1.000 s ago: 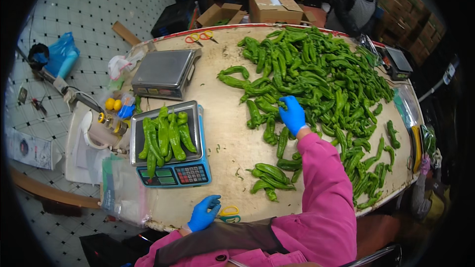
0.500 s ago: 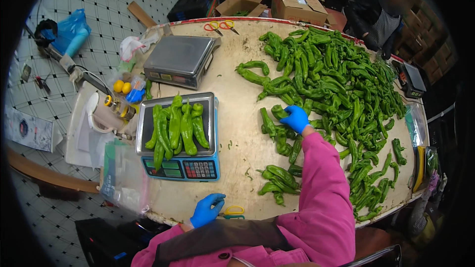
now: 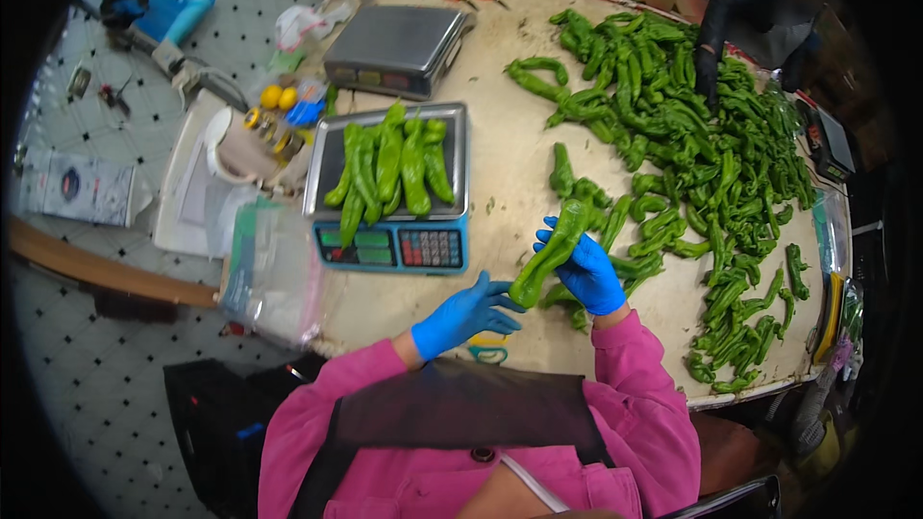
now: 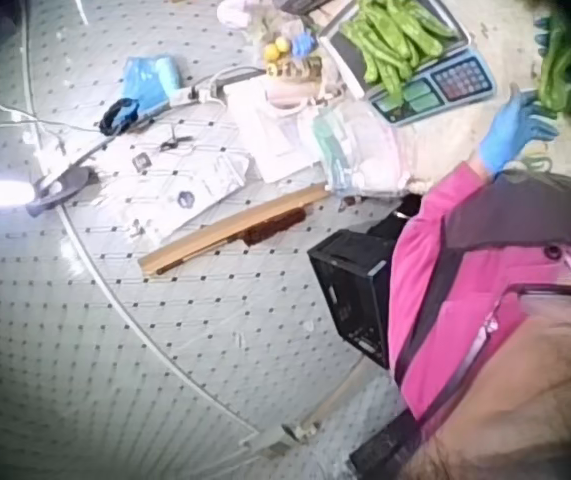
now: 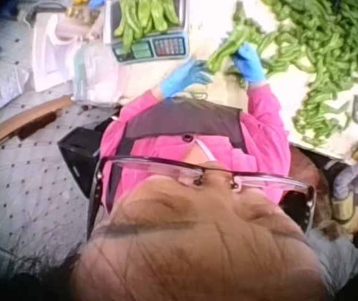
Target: The person sorts green peppers on a table, places them on a digital scale, and packs them into plastic bags. The person then places the filled bags into a black crate.
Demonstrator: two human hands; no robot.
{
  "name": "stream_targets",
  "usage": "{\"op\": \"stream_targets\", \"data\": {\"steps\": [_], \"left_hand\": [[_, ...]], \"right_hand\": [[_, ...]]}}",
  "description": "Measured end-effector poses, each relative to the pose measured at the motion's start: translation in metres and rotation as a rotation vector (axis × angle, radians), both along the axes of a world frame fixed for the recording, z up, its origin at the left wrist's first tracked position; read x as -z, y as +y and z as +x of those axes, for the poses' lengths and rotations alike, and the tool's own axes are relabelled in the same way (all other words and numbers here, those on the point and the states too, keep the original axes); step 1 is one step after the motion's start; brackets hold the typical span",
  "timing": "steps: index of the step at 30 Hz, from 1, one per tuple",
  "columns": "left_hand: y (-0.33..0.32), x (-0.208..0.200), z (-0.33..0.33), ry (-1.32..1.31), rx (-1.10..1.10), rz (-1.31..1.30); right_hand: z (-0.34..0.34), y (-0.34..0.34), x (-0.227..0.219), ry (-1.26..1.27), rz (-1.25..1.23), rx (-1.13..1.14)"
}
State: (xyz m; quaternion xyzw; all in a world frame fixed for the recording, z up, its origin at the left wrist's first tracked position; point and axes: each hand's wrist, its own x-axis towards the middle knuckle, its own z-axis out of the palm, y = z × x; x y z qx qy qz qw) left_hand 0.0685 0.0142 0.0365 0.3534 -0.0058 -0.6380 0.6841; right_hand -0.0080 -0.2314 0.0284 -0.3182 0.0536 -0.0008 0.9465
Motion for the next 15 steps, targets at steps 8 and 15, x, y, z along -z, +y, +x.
{"op": "stream_targets", "data": {"steps": [8,15], "left_hand": [[0.026,-0.002,-0.024,-0.282,-0.178,0.15],[0.048,-0.014,-0.037,-1.025,-0.281,0.232]], "right_hand": [[-0.024,0.062,0.014,0.034,-0.019,0.071],[-0.022,0.078,0.022,0.168,-0.029,0.114]]}}
